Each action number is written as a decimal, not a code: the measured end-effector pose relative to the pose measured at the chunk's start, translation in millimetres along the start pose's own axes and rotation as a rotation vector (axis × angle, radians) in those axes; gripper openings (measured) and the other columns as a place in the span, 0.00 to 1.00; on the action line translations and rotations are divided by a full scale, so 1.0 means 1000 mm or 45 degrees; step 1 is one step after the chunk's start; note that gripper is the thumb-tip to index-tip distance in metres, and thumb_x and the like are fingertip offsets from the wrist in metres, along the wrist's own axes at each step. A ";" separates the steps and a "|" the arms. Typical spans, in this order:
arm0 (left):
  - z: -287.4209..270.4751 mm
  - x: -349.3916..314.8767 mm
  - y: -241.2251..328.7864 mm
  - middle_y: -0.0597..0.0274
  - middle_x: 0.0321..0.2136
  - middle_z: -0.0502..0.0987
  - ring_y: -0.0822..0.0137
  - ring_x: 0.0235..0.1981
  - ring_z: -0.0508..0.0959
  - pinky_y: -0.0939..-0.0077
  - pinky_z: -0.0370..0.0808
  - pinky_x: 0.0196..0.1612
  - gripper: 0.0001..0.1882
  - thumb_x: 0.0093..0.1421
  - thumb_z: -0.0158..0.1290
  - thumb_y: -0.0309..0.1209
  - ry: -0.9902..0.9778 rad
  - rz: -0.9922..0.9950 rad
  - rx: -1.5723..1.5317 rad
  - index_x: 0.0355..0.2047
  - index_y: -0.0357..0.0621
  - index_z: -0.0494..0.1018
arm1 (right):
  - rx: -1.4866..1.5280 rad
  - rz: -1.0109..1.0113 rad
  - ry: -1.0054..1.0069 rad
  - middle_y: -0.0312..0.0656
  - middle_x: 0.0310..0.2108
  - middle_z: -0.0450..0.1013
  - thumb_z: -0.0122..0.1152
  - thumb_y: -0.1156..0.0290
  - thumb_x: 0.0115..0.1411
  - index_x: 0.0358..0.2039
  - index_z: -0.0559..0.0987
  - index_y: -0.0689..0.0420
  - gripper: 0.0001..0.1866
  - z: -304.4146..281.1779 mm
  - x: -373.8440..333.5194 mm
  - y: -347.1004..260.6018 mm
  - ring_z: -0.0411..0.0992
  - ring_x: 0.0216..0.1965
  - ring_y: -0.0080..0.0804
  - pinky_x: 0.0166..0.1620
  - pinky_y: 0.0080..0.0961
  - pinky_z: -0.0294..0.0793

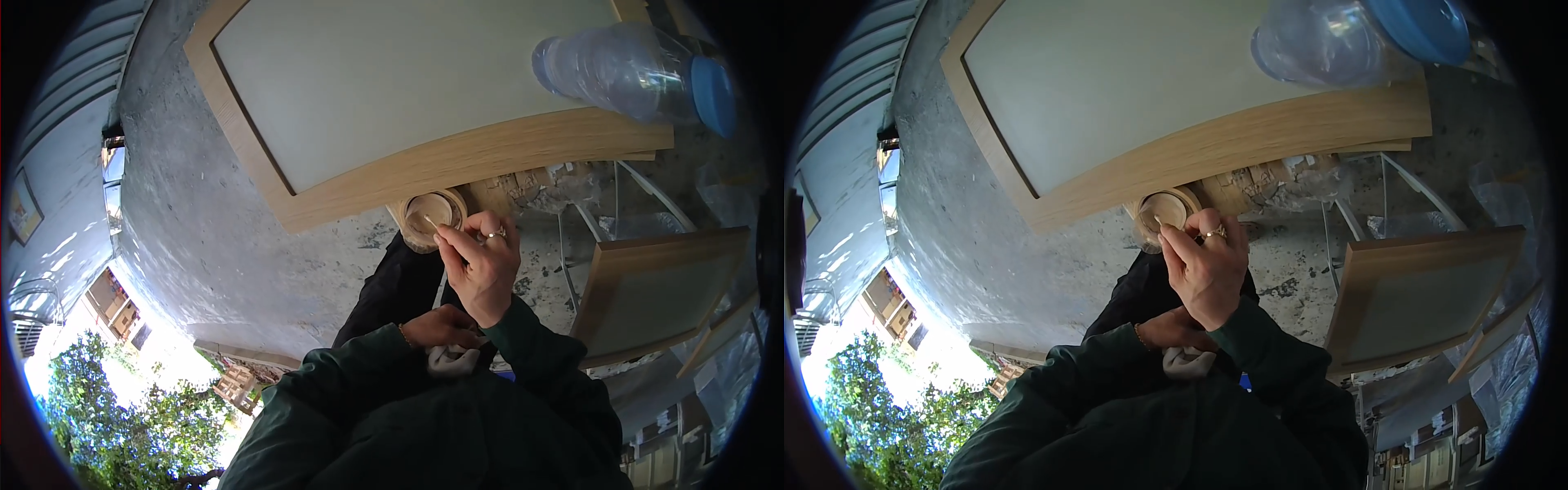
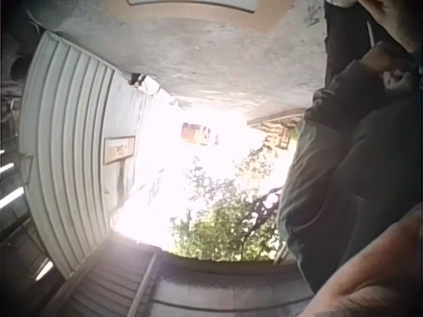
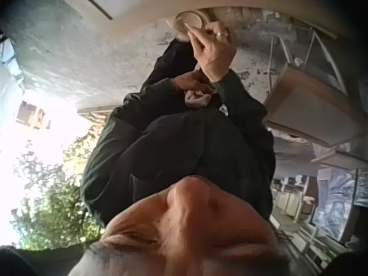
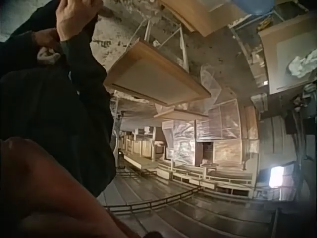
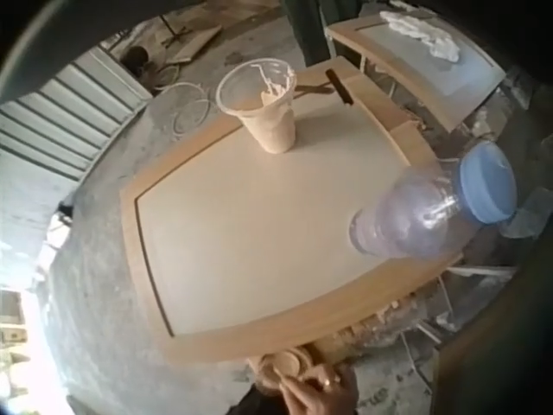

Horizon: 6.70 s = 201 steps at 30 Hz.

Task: Applying liquid with a cotton swab and wiping wooden frame edges with a cloth.

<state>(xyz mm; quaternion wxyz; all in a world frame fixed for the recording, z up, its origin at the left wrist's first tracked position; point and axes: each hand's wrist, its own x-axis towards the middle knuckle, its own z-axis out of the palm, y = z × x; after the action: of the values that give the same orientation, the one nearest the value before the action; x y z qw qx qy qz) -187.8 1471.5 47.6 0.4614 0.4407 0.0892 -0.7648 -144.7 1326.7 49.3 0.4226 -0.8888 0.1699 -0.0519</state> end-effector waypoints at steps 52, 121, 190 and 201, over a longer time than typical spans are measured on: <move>0.015 0.019 0.021 0.63 0.38 0.76 0.72 0.41 0.73 0.77 0.69 0.46 0.16 0.53 0.59 0.30 0.018 -0.134 -0.083 0.42 0.38 0.73 | 2.723 1.254 -0.265 0.40 0.24 0.73 0.56 0.71 0.59 0.31 0.75 0.60 0.05 -0.059 -0.012 0.018 0.70 0.21 0.24 0.26 0.19 0.72; 0.365 0.448 0.251 0.59 0.24 0.73 0.70 0.19 0.75 0.81 0.70 0.21 0.13 0.43 0.60 0.20 -0.168 1.602 1.611 0.33 0.37 0.77 | -0.126 0.809 1.959 0.36 0.25 0.69 0.65 0.78 0.49 0.28 0.80 0.60 0.04 -0.435 -0.074 0.457 0.67 0.25 0.22 0.29 0.16 0.67; 0.474 0.519 0.350 0.64 0.26 0.73 0.63 0.21 0.72 0.74 0.68 0.24 0.08 0.51 0.58 0.31 -0.401 1.435 2.488 0.33 0.48 0.78 | 0.233 0.821 2.307 0.35 0.25 0.68 0.62 0.80 0.52 0.27 0.78 0.63 0.02 -0.433 -0.125 0.450 0.66 0.26 0.18 0.30 0.13 0.66; 0.491 0.533 0.335 0.64 0.27 0.73 0.75 0.26 0.73 0.83 0.70 0.28 0.08 0.51 0.58 0.23 -0.509 1.249 2.635 0.33 0.36 0.77 | 0.359 0.716 2.293 0.38 0.25 0.68 0.62 0.80 0.51 0.27 0.78 0.63 0.02 -0.432 -0.130 0.456 0.69 0.25 0.22 0.30 0.16 0.71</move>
<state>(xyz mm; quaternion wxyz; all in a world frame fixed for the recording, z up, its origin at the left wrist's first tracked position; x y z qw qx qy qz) -314.1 683.4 27.4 0.1333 0.4659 -0.8329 -0.2674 -486.0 788.2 -19.7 0.2334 -0.3826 0.6310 -0.6332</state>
